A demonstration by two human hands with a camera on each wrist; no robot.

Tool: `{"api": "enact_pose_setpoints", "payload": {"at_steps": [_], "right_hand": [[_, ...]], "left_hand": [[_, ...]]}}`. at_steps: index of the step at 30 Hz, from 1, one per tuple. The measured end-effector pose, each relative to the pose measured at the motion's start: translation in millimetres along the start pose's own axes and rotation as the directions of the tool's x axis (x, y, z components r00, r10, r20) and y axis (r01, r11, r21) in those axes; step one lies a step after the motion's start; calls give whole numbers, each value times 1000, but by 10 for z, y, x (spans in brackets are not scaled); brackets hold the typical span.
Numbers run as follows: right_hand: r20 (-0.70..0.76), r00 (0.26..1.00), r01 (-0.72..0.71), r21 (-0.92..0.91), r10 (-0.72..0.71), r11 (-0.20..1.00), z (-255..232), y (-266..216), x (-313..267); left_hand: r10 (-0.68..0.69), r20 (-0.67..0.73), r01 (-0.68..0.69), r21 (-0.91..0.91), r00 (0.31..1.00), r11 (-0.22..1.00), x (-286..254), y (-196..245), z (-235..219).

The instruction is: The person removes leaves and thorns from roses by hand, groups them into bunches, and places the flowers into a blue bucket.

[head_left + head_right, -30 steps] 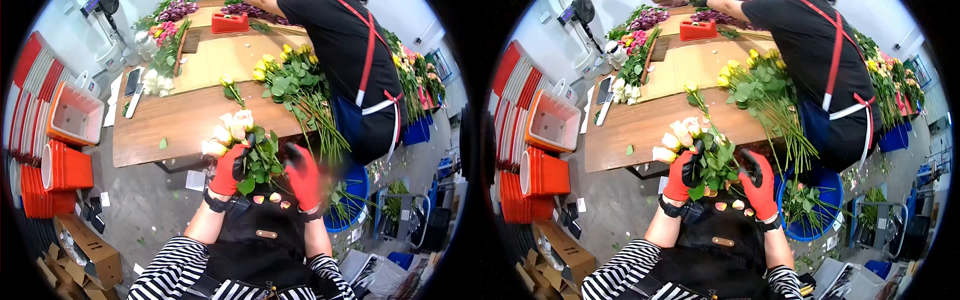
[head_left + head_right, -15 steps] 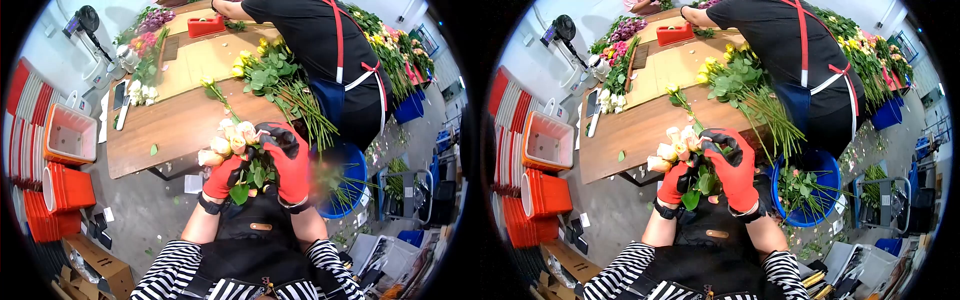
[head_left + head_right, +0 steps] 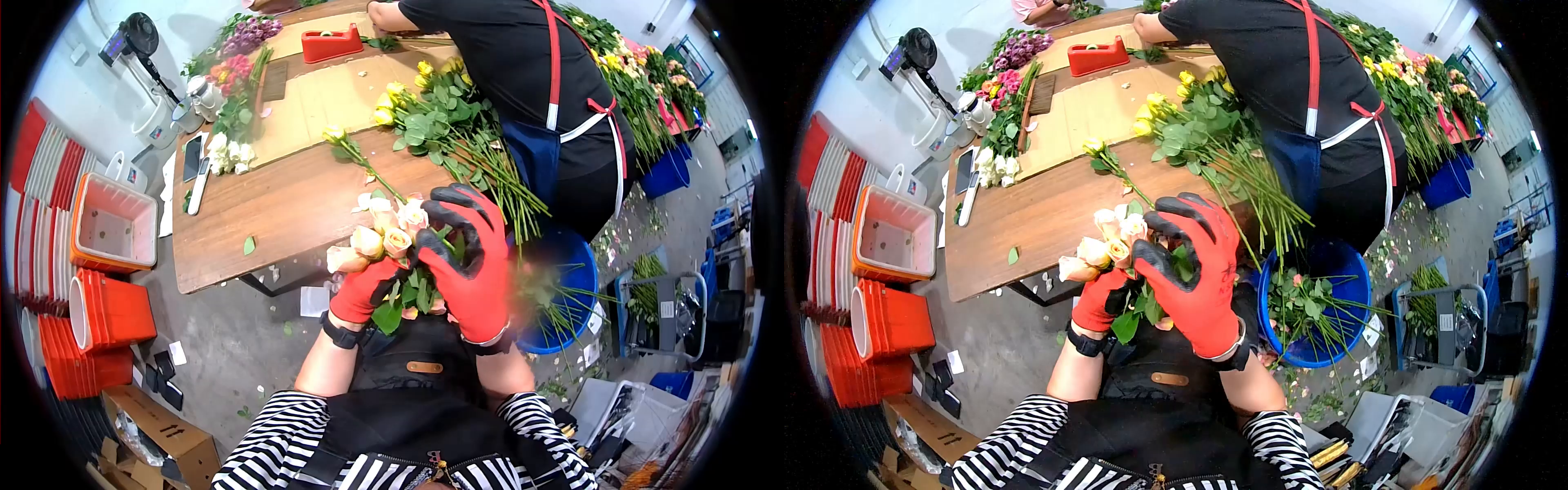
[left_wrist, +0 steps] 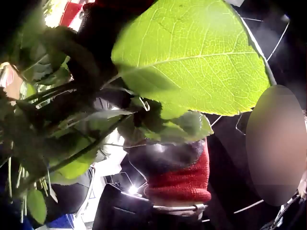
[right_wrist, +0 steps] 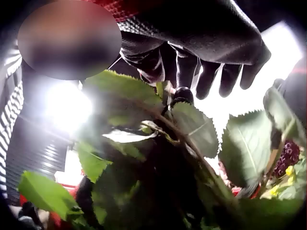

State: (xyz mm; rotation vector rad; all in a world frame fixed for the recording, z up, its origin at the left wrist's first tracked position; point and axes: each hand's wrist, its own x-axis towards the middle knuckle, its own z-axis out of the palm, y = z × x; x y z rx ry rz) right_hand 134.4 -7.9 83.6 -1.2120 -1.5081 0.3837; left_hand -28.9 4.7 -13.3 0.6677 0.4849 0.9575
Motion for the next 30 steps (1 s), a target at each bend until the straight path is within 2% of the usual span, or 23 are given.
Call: {"api": "enact_pose_setpoints", "payload": {"at_steps": [1, 2, 3, 4, 5, 6, 9, 10, 13, 15, 16, 19, 20, 22, 25, 26, 27, 28, 29, 30], "right_hand": [[1, 1000, 14, -80, -14, 997, 11, -45, -1], [-16, 1000, 22, -76, -23, 997, 10, -33, -4], [-30, 998, -62, 56, 63, 997, 21, 4, -16], [-32, 988, -141, 187, 149, 972, 39, 54, -33], [-22, 972, -214, 316, 233, 924, 46, 81, -39], [56, 929, -352, 442, 366, 825, 27, 78, -44], [237, 808, -533, 684, 539, 499, 39, 107, -37], [226, 834, -495, 709, 504, 503, 49, 126, -50], [347, 762, -535, 813, 546, 229, 67, 96, -54], [352, 778, -544, 790, 520, 281, 75, 177, -87], [344, 772, -549, 784, 534, 289, 82, 148, -84], [366, 768, -557, 787, 525, 266, 72, 116, -84], [381, 770, -559, 790, 513, 252, 67, 115, -85], [307, 800, -533, 758, 516, 376, 71, 127, -101], [221, 871, -456, 694, 438, 557, 46, 126, -72], [200, 896, -420, 670, 395, 613, 31, 126, -55], [206, 888, -423, 716, 411, 556, 28, 160, -57], [213, 880, -423, 758, 425, 497, 32, 225, -70], [220, 871, -421, 797, 439, 434, 35, 268, -73], [206, 887, -379, 836, 413, 397, 39, 281, -59]], "left_hand": [[32, -4, -32, 45, 999, 998, 8, -19, -20], [64, -7, -63, 90, 998, 994, 28, -64, -71], [97, -9, -95, 135, 995, 986, 56, -120, -137], [121, 63, -133, 249, 991, 959, 78, -128, -202], [131, 55, -142, 293, 990, 946, 73, -153, -229], [142, 47, -150, 336, 989, 930, 63, -172, -241], [201, 73, -209, 528, 977, 823, 55, -105, -111], [217, 78, -222, 559, 973, 799, 38, -78, -63], [145, 58, -156, 386, 988, 909, 13, -125, -120], [95, 28, -99, 172, 995, 980, -8, -90, -90], [101, 40, -108, 261, 994, 959, -25, -49, -71], [136, 31, -139, 277, 990, 951, 26, -139, -127], [122, 26, -125, 233, 992, 964, 37, -147, -133], [94, 18, -96, 143, 995, 985, 60, -151, -135], [173, 34, -174, 366, 984, 914, 69, -108, -90], [275, 111, -285, 596, 955, 751, 67, -75, -93], [366, 177, -366, 749, 914, 552, 82, -40, -111], [425, 225, -407, 816, 877, 409, 94, -23, -122], [382, 139, -348, 753, 914, 559, 117, 35, -87], [419, 112, -351, 756, 901, 553, 116, 8, -106]]}}
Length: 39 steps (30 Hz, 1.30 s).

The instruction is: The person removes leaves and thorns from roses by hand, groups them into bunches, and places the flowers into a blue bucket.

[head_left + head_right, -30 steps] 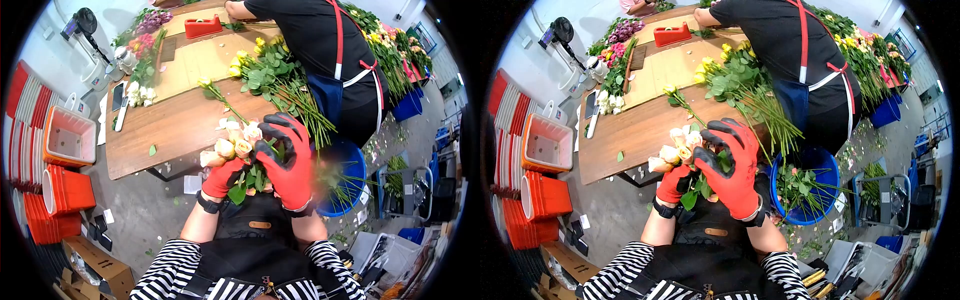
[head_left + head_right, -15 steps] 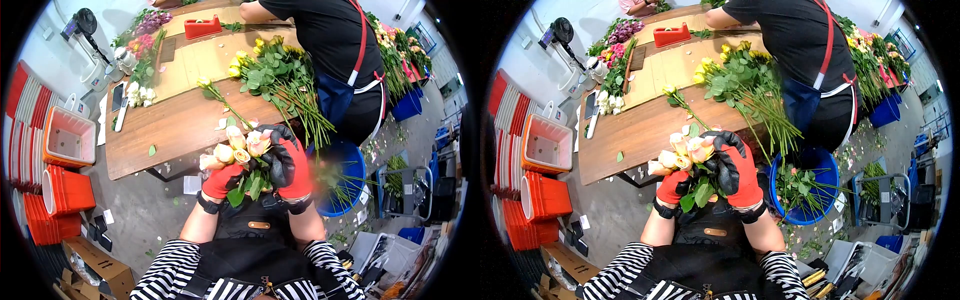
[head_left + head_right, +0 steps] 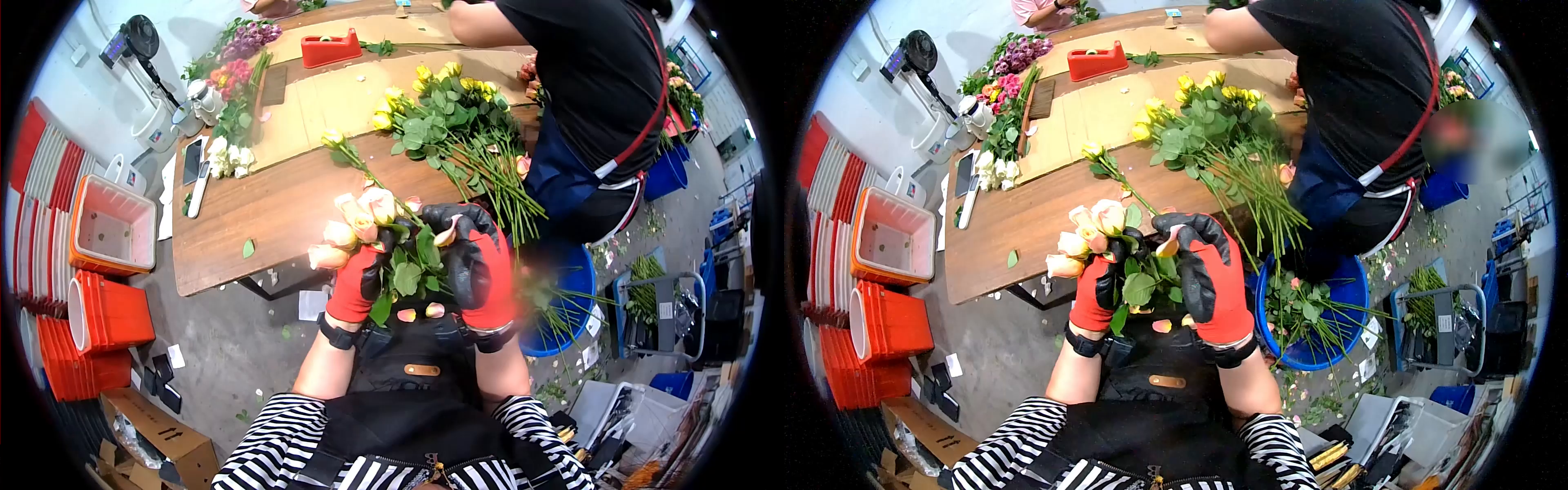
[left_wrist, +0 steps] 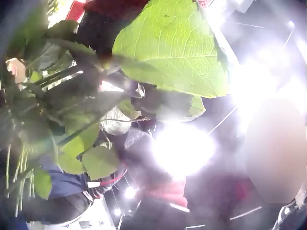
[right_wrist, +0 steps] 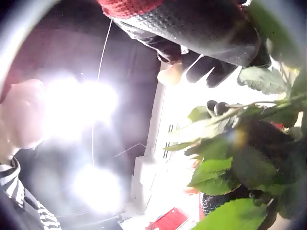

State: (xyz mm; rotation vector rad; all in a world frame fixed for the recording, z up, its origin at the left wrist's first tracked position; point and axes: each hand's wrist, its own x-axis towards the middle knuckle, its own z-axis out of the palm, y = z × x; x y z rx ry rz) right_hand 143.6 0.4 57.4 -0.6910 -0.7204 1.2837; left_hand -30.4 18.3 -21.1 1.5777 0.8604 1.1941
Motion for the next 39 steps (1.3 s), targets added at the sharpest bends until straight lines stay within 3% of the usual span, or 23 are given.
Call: {"api": "enact_pose_setpoints", "payload": {"at_steps": [1, 3, 4, 5, 7, 8, 10, 11, 12, 13, 14, 15, 17, 19, 20, 21, 22, 23, 28, 30, 33, 36, 39], "right_hand": [[59, 998, 46, -149, -38, 988, 19, -70, 6], [189, 979, 154, -423, -80, 893, 70, -273, -5], [124, 973, 230, -463, -194, 856, 80, -179, -12], [146, 961, 276, -571, -236, 773, 64, -223, -28], [-3, 965, 212, -572, -261, 792, 195, -184, -70], [128, 948, 292, -707, -290, 644, 121, -170, -46], [132, 944, 289, -775, -303, 562, 146, -128, -71], [135, 941, 286, -806, -309, 519, 157, -106, -79], [137, 928, 311, -797, -346, 518, 106, -38, -58], [98, 947, 277, -727, -304, 629, 102, -34, -54], [65, 964, 237, -643, -256, 729, 100, -30, -52], [38, 978, 191, -547, -204, 815, 98, -26, -52], [-27, 998, 43, -273, -52, 961, 85, -11, -51], [-58, 998, -44, -70, 40, 997, 88, -2, -60], [-74, 996, -53, -18, 51, 998, 99, 5, -74], [-91, 994, -60, 34, 63, 998, 107, 11, -82], [-81, 994, -68, 2, 68, 998, 111, 17, -79], [-72, 995, -75, -29, 73, 997, 113, 28, -74], [-74, 996, -49, -111, 41, 993, 62, 92, -82], [-67, 997, 9, -263, -27, 965, 42, 111, -86], [-49, 997, -61, -9, 60, 998, 3, 144, -44], [-59, 998, -20, -97, 14, 995, 42, 120, -53], [12, 1000, 20, 80, -22, 997, -77, 149, 17]], "left_hand": [[4, -46, -4, 6, 999, 1000, -15, -28, 7], [162, -23, -148, 308, 986, 940, -60, 4, -22], [266, 71, -269, 453, 961, 850, -76, -58, -64], [203, 58, -208, 420, 977, 883, -97, -7, -21], [176, 37, -178, 339, 984, 924, -167, -142, 13], [279, 45, -273, 407, 959, 872, -182, -101, 33], [223, 108, -243, 232, 969, 942, -209, -159, 17], [56, 96, -69, 133, 994, 989, -212, -139, 34], [-118, 81, 116, 24, 990, 993, -205, -95, 53], [-284, 64, 288, -82, 957, 954, -181, -11, 75], [-216, 26, 216, -198, 976, 956, -162, 10, 144], [-102, 6, 101, -148, 995, 984, -149, 43, 151], [173, 28, -175, 116, 984, 978, -120, 122, 129], [154, 38, -157, 79, 987, 984, -144, 58, 133], [-22, 15, 24, -167, 1000, 986, -176, -52, 168], [-135, 43, 142, -245, 990, 959, -200, -90, 171], [-247, 71, 256, -319, 967, 912, -201, -78, 176], [-297, 99, 313, -231, 950, 921, -154, 124, 154], [-132, 130, 186, -660, 983, 728, -111, 49, 270], [-105, 109, 148, -563, 988, 813, -107, 33, 273], [-119, 105, 154, -445, 987, 882, -108, 100, 260], [-10, 79, 19, -112, 997, 994, -75, 168, 244], [48, -55, -48, 5, 997, 999, -25, 309, 270]]}}
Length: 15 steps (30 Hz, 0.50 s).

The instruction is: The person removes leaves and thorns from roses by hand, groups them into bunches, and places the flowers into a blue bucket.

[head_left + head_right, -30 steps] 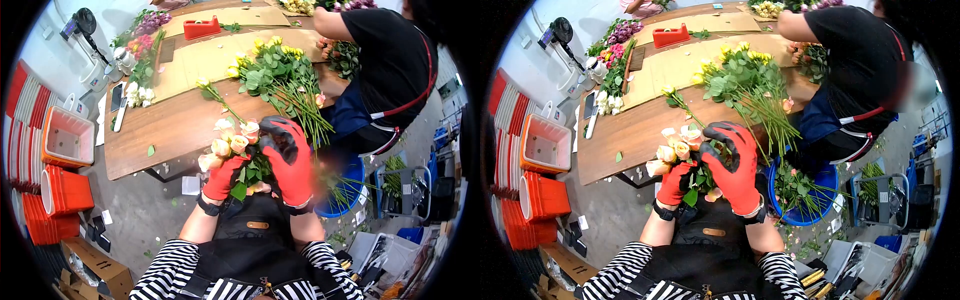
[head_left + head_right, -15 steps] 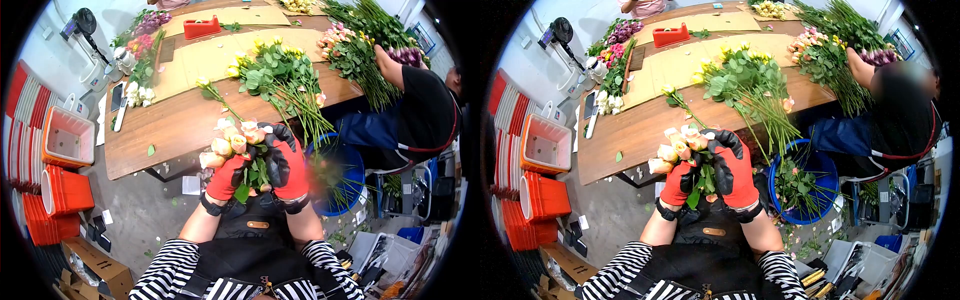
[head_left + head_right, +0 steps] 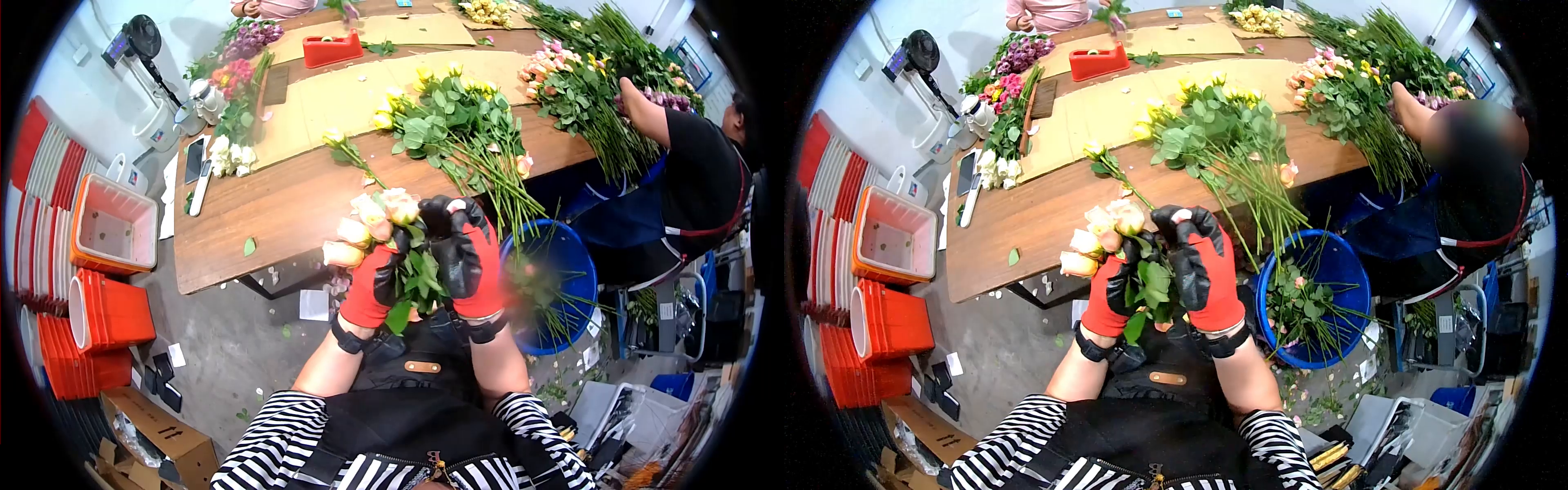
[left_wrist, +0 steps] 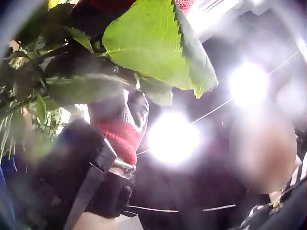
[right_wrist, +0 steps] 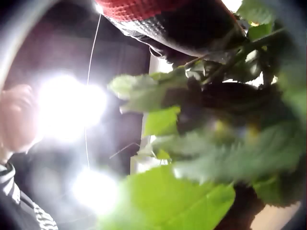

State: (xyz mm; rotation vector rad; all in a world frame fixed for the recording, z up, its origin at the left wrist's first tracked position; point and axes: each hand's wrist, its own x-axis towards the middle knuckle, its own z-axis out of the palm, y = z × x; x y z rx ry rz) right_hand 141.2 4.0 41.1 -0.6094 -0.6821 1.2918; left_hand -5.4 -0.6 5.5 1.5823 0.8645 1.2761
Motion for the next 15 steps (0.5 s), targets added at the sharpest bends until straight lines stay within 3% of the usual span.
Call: {"api": "enact_pose_setpoints", "payload": {"at_steps": [2, 4, 7, 8, 10, 11, 13, 14, 15], "right_hand": [[-24, 1000, 17, 128, -14, 992, -77, -11, 30], [-95, 992, 59, -244, -84, 968, -84, -140, 18], [-64, 990, 89, -431, -129, 898, 119, -377, -78], [-9, 997, 66, -431, -78, 900, 183, -462, -120], [75, 984, 175, -475, -159, 862, 191, -383, -210], [119, 967, 246, -670, -225, 701, 219, -423, -272], [73, 950, 268, -693, -305, 670, 218, -369, -316], [81, 941, 287, -705, -329, 648, 232, -372, -331], [47, 957, 249, -641, -287, 726, 258, -383, -349]], "left_hand": [[28, -32, -25, 99, 999, 995, 20, 69, -14], [168, 56, -177, 310, 984, 934, -44, -27, -148], [202, 157, -251, 442, 967, 861, -94, -58, -188], [203, 185, -269, 477, 962, 837, -125, -49, -171], [44, 168, -102, 359, 985, 928, -152, 21, -96], [-36, 158, -13, 299, 987, 954, -163, 62, -57], [-50, 174, 4, 256, 983, 967, -197, 100, -20], [-109, 145, 77, 210, 983, 975, -237, 77, -4], [-138, 143, 124, 106, 980, 987, -257, 82, 16]]}}
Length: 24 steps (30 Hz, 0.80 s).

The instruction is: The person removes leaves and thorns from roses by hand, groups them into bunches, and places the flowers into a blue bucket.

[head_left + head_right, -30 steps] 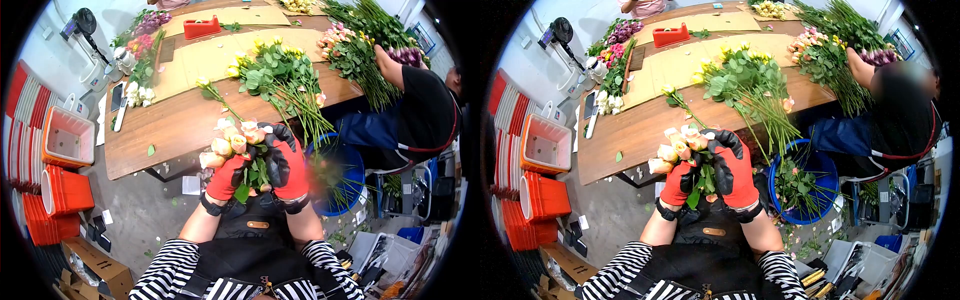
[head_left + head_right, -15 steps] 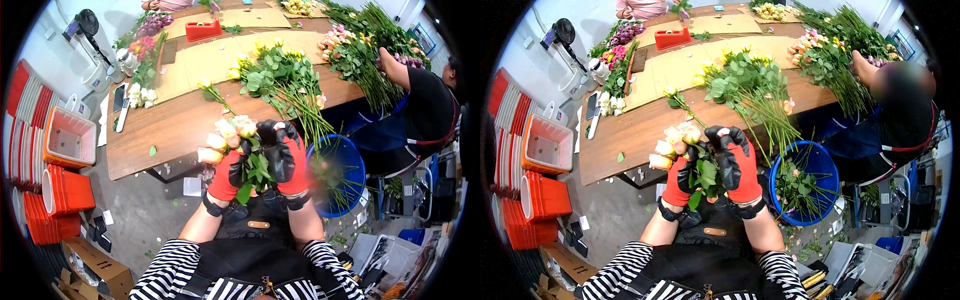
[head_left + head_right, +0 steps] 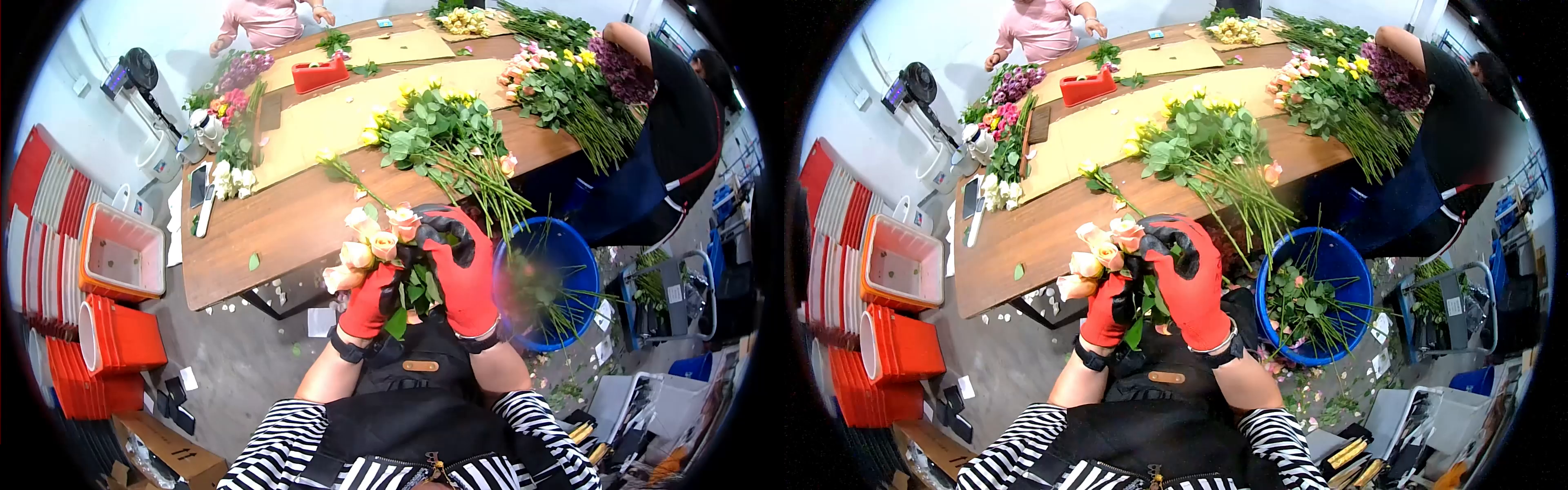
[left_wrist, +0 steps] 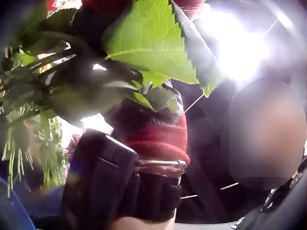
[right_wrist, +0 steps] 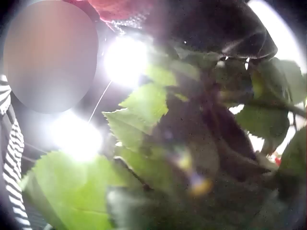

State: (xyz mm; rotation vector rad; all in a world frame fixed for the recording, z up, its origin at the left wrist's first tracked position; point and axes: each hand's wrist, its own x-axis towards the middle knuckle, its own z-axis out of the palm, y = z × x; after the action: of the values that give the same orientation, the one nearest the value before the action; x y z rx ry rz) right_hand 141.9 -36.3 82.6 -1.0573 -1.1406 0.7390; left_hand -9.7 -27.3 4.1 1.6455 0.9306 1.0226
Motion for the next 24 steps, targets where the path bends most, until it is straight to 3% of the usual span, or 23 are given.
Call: {"api": "enact_pose_setpoints", "payload": {"at_steps": [2, 5, 6, 9, 12, 14, 15, 16, 18, 20, 23, 24], "right_hand": [[15, 994, -108, 179, 107, 978, 5, -69, -25], [108, 963, -270, 356, 247, 895, -40, -24, -37], [122, 965, -260, 338, 232, 904, -52, -31, -39], [184, 958, -273, 346, 220, 898, -110, 125, -76], [144, 959, -280, 355, 244, 892, -78, 85, -81], [150, 950, -310, 576, 276, 756, -109, 150, -40], [158, 943, -320, 672, 293, 668, -133, 211, -12], [138, 968, -227, 833, 209, 505, -159, 277, 28], [76, 975, -213, 597, 210, 774, -291, 279, 56], [33, 985, -171, 347, 170, 922, -366, 325, 118], [150, 989, -35, 111, 19, 993, -409, 239, 90], [272, 962, -31, 67, 12, 997, -437, 284, 67]], "left_hand": [[-22, 26, 28, -271, 999, 962, -23, 31, 58], [51, 72, -38, -170, 996, 985, -22, 197, 53], [28, 54, -12, -283, 998, 959, -21, 199, 81], [58, 35, -46, -280, 998, 959, -49, 24, 81], [149, 35, -145, -96, 988, 985, -38, 116, 63], [174, 4, -173, -96, 985, 980, -31, 154, 69], [201, 33, -201, 20, 979, 979, -20, 126, 4], [111, -3, -110, -181, 994, 977, -16, 123, 19], [255, -30, -252, 93, 966, 963, 9, 142, -31], [257, -57, -241, 198, 965, 950, 72, 224, -47], [228, -107, -242, -143, 968, 960, 144, 279, 17], [269, -114, -281, -115, 956, 953, 172, 338, 8]]}}
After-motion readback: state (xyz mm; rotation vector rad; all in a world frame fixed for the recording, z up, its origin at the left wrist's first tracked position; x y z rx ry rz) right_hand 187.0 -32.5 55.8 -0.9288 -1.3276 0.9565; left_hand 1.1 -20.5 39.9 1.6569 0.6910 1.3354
